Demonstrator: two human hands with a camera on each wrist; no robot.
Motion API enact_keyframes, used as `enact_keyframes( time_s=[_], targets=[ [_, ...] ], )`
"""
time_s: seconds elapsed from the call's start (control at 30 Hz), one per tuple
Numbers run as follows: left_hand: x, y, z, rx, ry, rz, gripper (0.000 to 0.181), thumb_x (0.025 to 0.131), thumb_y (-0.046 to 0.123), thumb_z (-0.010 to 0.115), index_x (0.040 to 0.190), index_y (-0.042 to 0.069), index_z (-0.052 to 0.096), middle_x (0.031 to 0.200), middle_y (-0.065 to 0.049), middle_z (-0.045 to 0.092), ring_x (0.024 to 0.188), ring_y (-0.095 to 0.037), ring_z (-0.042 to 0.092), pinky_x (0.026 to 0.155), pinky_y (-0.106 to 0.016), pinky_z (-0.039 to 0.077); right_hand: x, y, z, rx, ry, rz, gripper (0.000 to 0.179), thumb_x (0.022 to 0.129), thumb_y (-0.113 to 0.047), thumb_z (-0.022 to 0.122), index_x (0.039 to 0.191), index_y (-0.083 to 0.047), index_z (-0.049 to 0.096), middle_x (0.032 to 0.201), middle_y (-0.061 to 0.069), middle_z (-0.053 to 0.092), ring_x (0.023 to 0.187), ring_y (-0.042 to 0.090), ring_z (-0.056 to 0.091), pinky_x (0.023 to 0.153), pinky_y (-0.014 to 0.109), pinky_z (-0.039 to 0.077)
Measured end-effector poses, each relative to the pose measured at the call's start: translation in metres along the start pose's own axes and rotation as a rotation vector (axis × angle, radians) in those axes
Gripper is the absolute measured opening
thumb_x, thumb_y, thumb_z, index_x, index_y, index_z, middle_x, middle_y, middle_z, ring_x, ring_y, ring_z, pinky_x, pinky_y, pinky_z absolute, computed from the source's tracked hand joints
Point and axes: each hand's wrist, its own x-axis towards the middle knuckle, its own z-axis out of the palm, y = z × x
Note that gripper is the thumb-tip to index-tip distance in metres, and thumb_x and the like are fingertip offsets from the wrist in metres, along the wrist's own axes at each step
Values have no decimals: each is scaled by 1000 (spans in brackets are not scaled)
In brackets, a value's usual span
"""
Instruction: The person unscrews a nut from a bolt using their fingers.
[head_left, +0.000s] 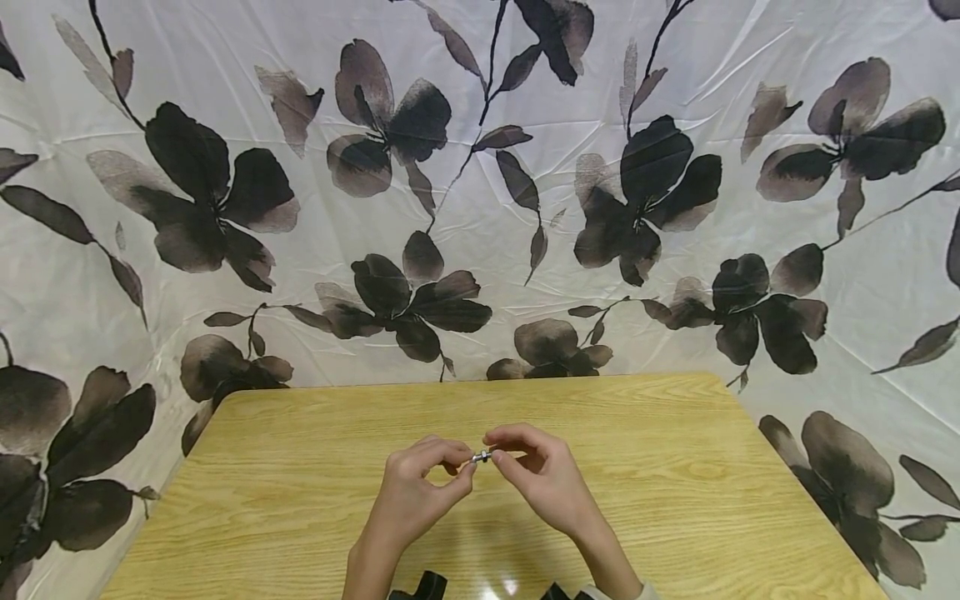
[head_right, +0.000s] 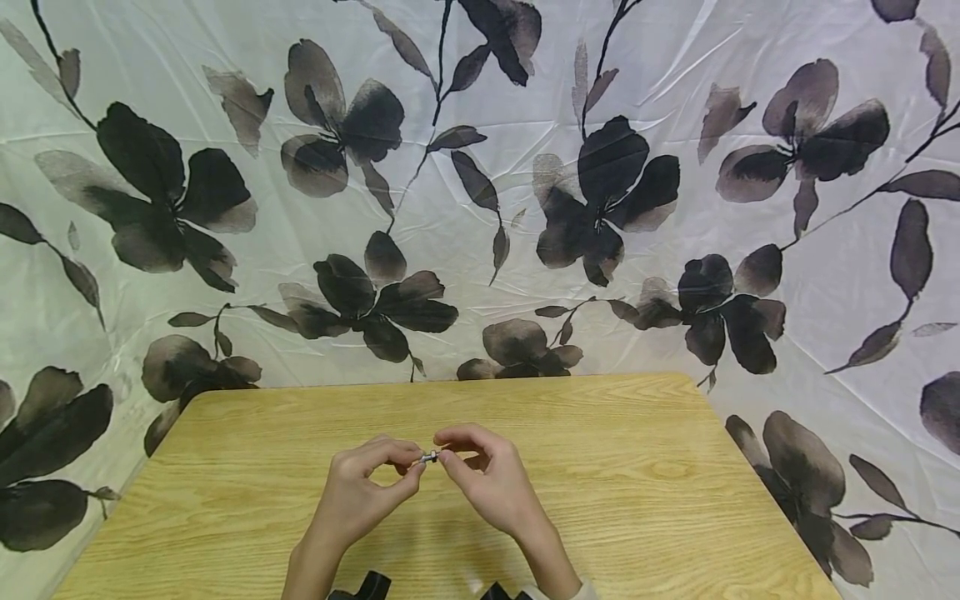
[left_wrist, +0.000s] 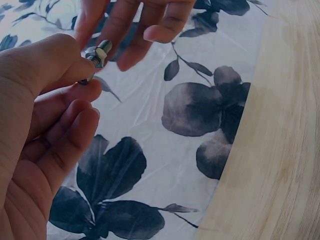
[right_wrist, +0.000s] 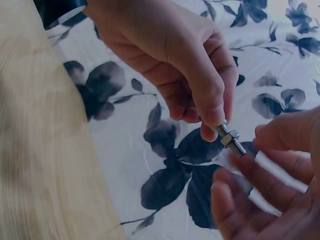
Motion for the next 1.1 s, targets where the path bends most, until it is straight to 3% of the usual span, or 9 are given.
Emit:
enact_keyframes(
  time_s=[0.17,0.27,0.4,0.67,0.87,1.1],
  targets=[
    [0,0,0,1,6,-2,29,72,-9,83,87,16,77,86,-3,78,71,-13,67,66,-19,56,3,3,1,-73,35,99,22,102,-27,67,115,-11,76,112,8,75,100,14,72,81,27,60],
    [1,-1,0,-3,10,11,30,72,-10,82,87,15,77,86,-5,78,71,-15,68,66,-20,57,3,5,1,-98,15,131,23,102,-30,66,109,-12,78,106,12,77,96,16,73,78,27,60],
    [1,0,0,-10,9,12,29,73,-10,82,86,15,77,86,-5,78,71,-16,68,67,-20,57,3,6,1,-96,-18,131,23,103,-30,65,108,-11,77,106,16,76,94,17,73,78,29,61],
    [1,1,0,-14,14,9,30,73,-12,82,86,15,77,86,-5,78,71,-14,67,67,-20,56,3,6,1,-82,-40,128,22,103,-26,65,113,-11,76,105,8,76,95,18,73,80,27,60],
    [2,2,0,-19,15,12,31,73,-12,82,87,15,77,87,-4,78,71,-14,67,67,-20,57,2,4,0,-67,-54,119,20,102,-24,66,114,-10,74,104,12,75,89,14,70,78,27,59],
    [3,5,-1,-21,-8,-8,24,76,-9,81,86,13,78,89,-2,78,73,-11,68,68,-18,56,1,3,-1,-43,-52,106,20,103,-20,64,116,-7,72,101,12,74,85,14,67,78,33,60]
  ],
)
